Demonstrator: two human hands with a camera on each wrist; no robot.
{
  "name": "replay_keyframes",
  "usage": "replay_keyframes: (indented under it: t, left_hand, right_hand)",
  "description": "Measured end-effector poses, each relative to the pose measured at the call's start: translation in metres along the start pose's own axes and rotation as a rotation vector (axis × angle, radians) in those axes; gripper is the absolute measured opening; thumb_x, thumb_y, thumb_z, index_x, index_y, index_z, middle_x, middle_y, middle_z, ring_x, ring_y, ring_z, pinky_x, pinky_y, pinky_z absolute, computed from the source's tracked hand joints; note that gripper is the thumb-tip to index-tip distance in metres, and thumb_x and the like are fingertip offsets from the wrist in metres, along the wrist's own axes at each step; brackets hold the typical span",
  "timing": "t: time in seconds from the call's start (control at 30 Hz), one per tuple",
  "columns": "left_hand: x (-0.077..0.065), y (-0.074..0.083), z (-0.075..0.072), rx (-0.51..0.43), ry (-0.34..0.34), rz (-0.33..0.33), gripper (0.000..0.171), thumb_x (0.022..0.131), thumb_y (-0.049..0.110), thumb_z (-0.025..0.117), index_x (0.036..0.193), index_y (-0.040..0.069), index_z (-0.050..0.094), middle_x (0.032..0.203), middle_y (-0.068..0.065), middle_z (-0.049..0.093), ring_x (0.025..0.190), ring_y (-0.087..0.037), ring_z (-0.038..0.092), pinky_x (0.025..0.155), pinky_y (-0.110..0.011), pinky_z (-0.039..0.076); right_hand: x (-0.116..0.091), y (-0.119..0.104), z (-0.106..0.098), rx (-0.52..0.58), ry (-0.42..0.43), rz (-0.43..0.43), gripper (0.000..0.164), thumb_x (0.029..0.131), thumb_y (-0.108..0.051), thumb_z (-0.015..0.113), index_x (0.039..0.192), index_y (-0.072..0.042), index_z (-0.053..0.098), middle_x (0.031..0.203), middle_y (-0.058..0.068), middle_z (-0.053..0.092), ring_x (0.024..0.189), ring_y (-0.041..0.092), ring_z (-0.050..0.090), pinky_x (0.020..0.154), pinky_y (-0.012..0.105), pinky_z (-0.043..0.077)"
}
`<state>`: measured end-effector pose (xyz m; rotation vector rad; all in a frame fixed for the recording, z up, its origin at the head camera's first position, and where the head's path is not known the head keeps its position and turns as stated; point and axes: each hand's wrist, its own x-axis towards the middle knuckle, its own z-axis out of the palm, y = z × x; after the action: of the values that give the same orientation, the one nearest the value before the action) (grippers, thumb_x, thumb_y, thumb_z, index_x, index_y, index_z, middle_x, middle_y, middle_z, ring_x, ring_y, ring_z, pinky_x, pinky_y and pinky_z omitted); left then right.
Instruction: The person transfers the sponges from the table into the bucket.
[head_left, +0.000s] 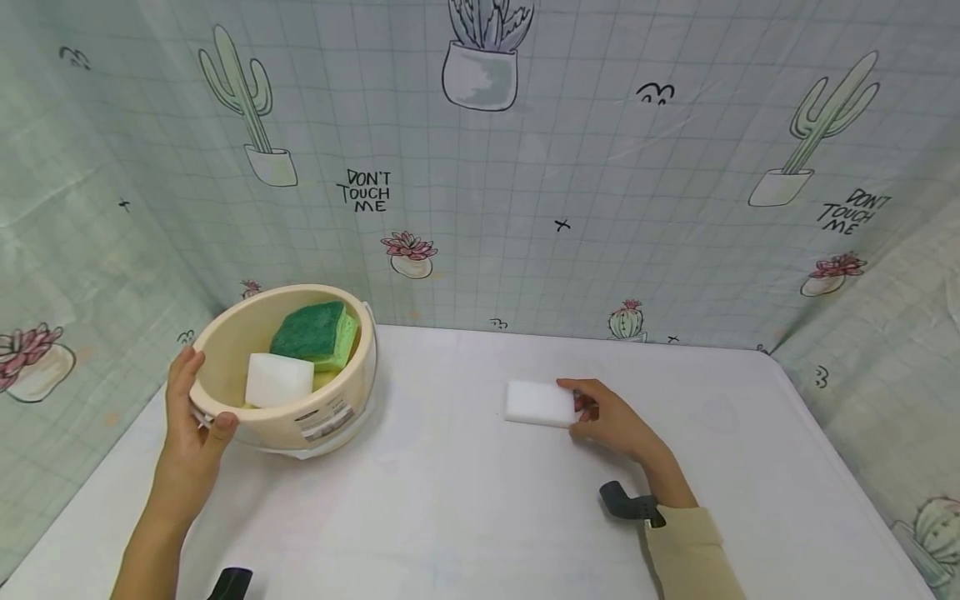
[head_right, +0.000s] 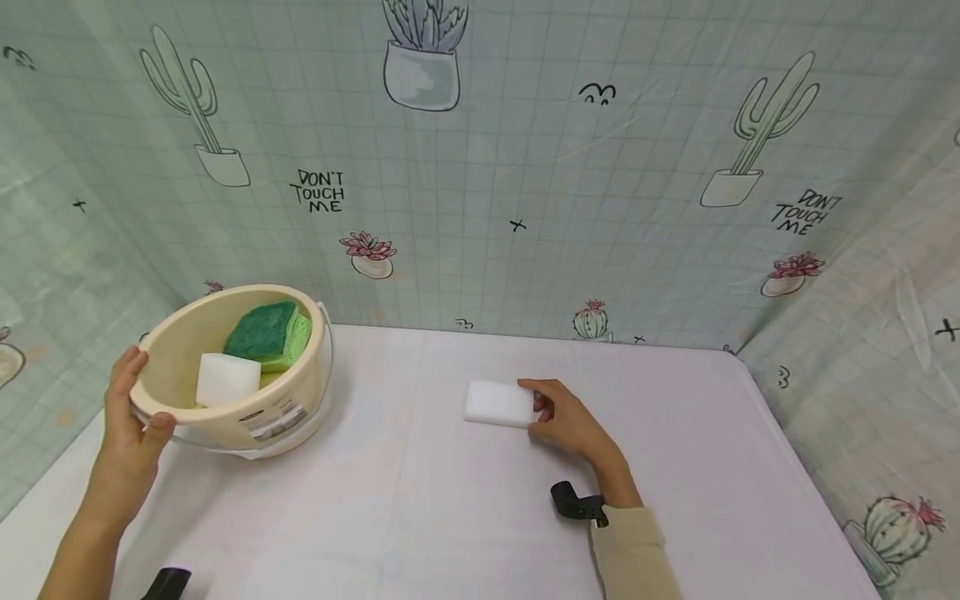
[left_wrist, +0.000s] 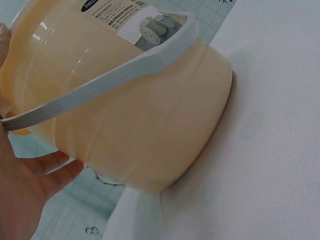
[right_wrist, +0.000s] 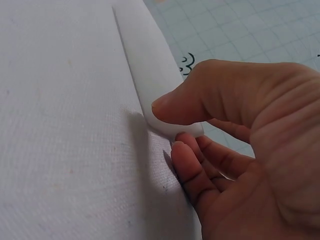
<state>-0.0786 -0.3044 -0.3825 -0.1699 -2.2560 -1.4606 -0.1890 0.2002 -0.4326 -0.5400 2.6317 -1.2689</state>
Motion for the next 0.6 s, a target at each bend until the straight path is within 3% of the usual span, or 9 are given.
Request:
replay_keyframes:
  t: [0.33,0.6]
  left_hand:
    - [-0.0015,-0.0022,-0.0013,0.005,0.011,-0.007,0.068,0.1,0.017,0.05,0.154,0.02,0.008,0.158,0.001,-0.005,0.143,-0.026,0.007,0.097,-0.008,0.028]
    - [-0.0008,-0.0055,-0.0007,0.021,0.015,-0.02,0.07,0.099,0.017,0.052,0.154,0.021,0.009,0.158,0.003,-0.005,0.143,-0.028,0.006,0.096,-0.008,0.028]
  right_hand:
    - [0.0029,-0.0009,0.005,0.04,0.041,0.038,0.064,0.074,0.003,0.074,0.134,-0.008,0.055,0.102,0.009,0.055,0.089,0.023,0.053,0.076,0.032,0.046]
    - [0.0035,-0.0082,0.0071,0.078,0.123,0.053,0.063,0.076,-0.001,0.075,0.135,-0.012,0.055,0.112,0.011,0.057,0.093,0.023,0.057,0.077,0.03,0.049]
